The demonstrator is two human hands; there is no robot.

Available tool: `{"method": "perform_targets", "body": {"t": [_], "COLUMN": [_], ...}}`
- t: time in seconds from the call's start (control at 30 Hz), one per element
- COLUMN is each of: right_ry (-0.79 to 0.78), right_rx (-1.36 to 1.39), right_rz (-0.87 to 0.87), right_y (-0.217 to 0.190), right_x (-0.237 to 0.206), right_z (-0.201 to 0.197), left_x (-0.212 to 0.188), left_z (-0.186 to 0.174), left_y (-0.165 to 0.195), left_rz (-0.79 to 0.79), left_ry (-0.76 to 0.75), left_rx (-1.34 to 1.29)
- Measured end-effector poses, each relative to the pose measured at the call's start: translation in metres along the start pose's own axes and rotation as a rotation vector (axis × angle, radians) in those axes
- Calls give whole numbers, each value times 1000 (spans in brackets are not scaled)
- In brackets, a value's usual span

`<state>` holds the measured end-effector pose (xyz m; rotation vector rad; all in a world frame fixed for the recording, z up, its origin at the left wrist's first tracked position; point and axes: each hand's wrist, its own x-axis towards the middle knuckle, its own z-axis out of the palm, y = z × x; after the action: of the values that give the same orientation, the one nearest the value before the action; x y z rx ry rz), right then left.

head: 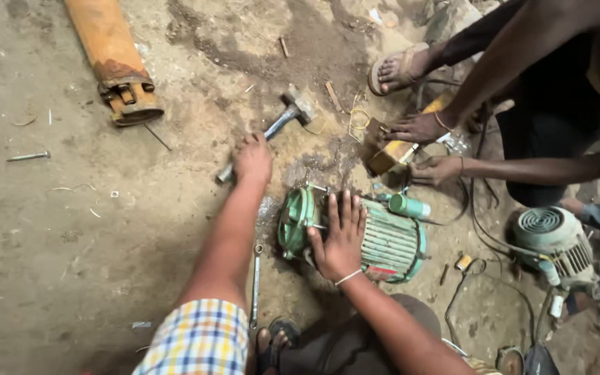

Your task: The person sits on the workshop floor and works on a green electric water pump, using a spanner to loosen bolts on the pump head while steadying the motor with the other hand. They reposition the pump, lift and turn it over, and dip a hand into a water-filled bucket beside them.

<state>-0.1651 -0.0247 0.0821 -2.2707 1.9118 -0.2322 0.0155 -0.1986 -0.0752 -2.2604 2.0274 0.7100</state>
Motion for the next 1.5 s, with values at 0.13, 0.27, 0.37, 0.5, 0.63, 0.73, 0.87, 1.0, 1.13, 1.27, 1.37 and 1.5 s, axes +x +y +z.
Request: {"method": "perform_targets", "body": {"t": [0.13, 0.27, 0.37, 0.5, 0.63, 0.73, 0.87, 1.0, 1.13, 1.27, 1.37, 1.5], "right_ry": [7, 27, 48, 54, 36, 31, 19, 34, 62, 47, 17, 38], "right_rx": [10, 40, 10, 0, 19, -4, -18, -3, 11, 18, -5, -11], "right_rz": [2, 19, 16, 14, 58, 74, 92, 91, 81, 122, 130, 121], "right_y": [4, 11, 17, 20, 20, 19, 18, 19, 16, 15, 14, 15], "right_x": [2, 1, 3, 8, 12, 12, 12, 12, 11, 11, 12, 12], "right_z": [0, 0, 3, 10, 11, 12, 14, 15, 17, 17, 18, 21], "left_x": [-30, -86, -122, -150, -198, -225, -239, -242, -226, -186, -168, -189], "left_z": [-39, -53, -32, 0, 20, 23, 12, 5, 13, -35, -111, -153], "left_y": [8, -18, -33, -48, -54, -49, -24, -20, -51, -135, -219, -205], "left_rz": [-199, -330, -396, -525, -457, -413, -253, -237, -359, -545, -752, -788], "left_ry": [-122, -266, -204, -3, 156, -279, -158, -101, -162, 367, 804, 1053], "left_rx": [-358, -709, -774, -842, -716, -787, -578, -602, -481, -579, -833, -902]}}
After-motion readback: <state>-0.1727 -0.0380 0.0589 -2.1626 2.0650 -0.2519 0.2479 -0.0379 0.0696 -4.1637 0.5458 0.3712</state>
